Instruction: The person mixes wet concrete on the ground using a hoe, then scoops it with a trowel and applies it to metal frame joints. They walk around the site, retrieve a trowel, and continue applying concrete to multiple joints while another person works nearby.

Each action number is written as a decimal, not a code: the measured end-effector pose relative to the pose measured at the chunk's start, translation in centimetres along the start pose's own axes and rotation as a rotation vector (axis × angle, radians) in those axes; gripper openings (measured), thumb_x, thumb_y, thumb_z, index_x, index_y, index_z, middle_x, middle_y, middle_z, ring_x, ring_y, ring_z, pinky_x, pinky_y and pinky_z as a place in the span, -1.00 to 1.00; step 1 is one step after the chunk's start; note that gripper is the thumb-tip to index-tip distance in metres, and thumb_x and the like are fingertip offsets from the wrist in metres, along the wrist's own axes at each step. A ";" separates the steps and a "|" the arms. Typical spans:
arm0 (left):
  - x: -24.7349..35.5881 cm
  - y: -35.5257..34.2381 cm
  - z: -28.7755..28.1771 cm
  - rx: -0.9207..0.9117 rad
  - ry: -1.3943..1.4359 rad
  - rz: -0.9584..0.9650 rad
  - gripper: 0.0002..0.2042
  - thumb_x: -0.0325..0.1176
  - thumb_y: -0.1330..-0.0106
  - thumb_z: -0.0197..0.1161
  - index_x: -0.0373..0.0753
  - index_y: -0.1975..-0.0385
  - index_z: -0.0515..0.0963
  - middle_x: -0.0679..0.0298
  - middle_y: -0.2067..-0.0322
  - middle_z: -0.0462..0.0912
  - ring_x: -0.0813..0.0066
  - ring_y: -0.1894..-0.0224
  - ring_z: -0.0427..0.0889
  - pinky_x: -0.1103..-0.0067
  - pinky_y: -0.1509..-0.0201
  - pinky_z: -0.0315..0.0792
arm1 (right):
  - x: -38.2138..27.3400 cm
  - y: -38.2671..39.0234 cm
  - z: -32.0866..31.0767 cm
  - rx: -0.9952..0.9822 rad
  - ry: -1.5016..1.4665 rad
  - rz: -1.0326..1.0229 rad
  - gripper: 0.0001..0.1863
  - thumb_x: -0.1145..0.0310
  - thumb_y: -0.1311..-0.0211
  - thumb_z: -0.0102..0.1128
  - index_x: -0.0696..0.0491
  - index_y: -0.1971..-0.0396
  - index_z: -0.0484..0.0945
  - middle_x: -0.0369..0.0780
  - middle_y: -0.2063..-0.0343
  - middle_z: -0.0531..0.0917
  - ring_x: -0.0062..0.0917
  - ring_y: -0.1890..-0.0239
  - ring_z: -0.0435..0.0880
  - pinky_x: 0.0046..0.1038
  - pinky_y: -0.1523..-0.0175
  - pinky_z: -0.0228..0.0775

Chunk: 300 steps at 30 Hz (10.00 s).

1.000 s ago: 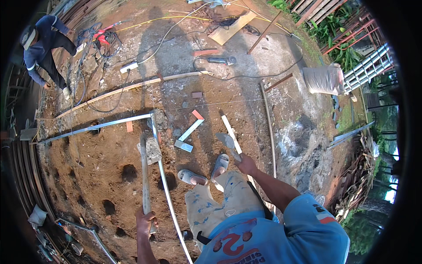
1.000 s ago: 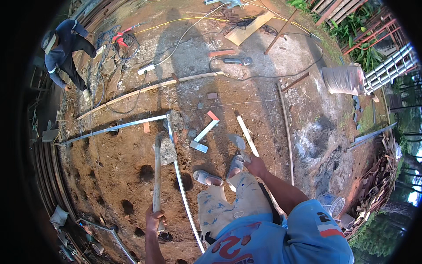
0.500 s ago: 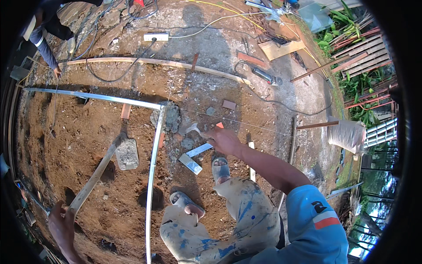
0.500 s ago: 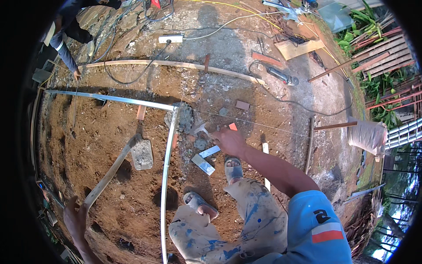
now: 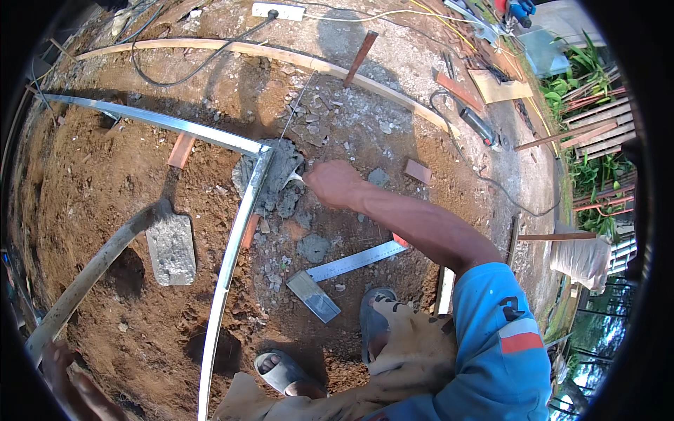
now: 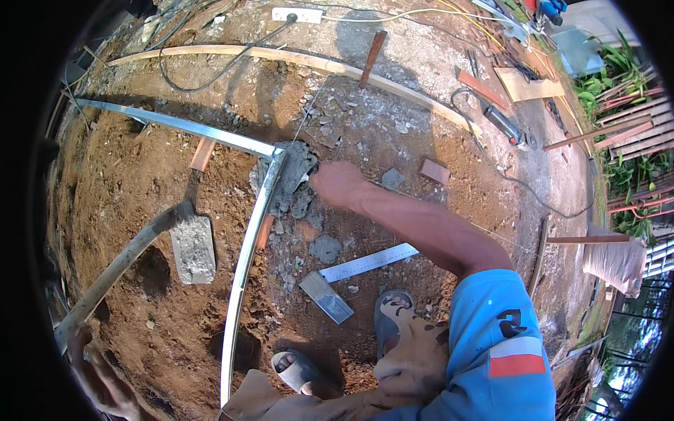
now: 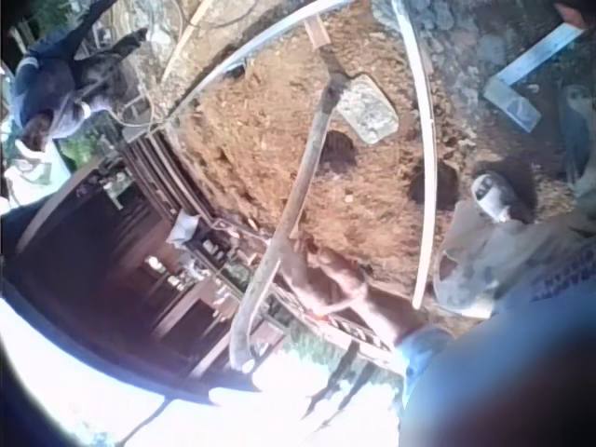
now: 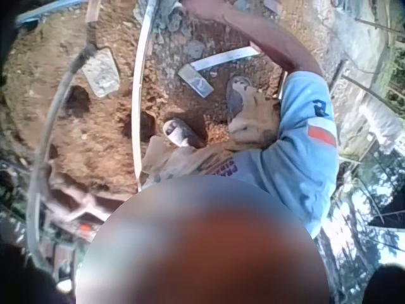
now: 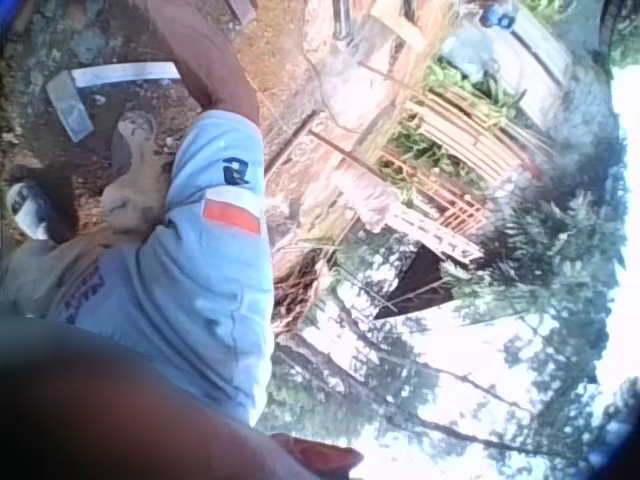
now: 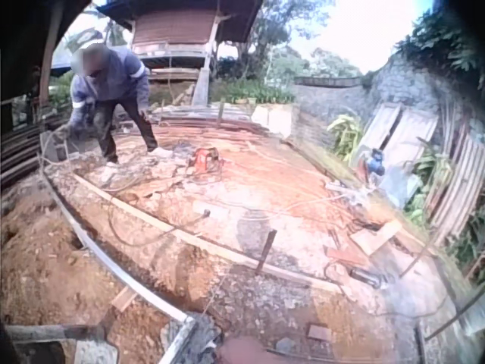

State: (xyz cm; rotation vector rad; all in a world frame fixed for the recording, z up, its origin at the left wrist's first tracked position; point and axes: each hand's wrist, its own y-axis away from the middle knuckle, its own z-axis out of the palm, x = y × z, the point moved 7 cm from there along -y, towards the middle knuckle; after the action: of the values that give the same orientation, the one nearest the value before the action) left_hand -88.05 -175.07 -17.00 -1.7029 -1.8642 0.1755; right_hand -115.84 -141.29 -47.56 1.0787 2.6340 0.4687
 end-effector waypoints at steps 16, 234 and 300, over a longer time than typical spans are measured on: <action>-7.8 15.2 39.4 -0.846 0.232 -0.670 -0.40 0.18 -0.44 0.07 -0.31 -0.10 0.54 -0.23 0.11 0.63 -0.15 -0.01 0.62 0.16 -0.12 0.46 | 2.4 4.8 1.7 0.048 -0.098 0.050 -0.68 0.26 -0.14 0.33 0.06 0.13 0.60 -0.06 0.25 0.67 -0.09 0.17 0.72 -0.10 0.12 0.58; -12.1 22.2 31.5 -1.049 0.173 -0.587 -0.65 -0.04 -0.42 0.15 -0.15 0.05 0.68 -0.02 0.45 0.67 0.15 0.38 0.68 0.34 0.18 0.49 | -3.0 11.9 -1.5 0.152 -0.250 -0.042 -0.34 0.23 -0.30 0.16 0.14 -0.35 0.24 0.09 0.22 0.68 0.00 0.18 0.70 -0.04 0.10 0.56; -12.2 22.5 32.0 -1.076 0.102 -0.502 -0.63 -0.04 -0.45 0.08 -0.12 -0.02 0.66 -0.14 0.34 0.68 -0.12 0.23 0.67 0.23 0.06 0.50 | -7.9 16.4 11.8 -0.178 -0.313 -0.306 -0.62 0.24 -0.25 0.21 0.17 0.04 0.46 0.04 0.29 0.70 -0.02 0.15 0.71 -0.02 0.05 0.54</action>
State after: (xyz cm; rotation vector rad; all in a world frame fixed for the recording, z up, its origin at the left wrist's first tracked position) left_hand -84.91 -173.44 -57.83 -1.6635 -2.4047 -1.2894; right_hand -95.86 -133.57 -51.10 0.6219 2.3695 0.4190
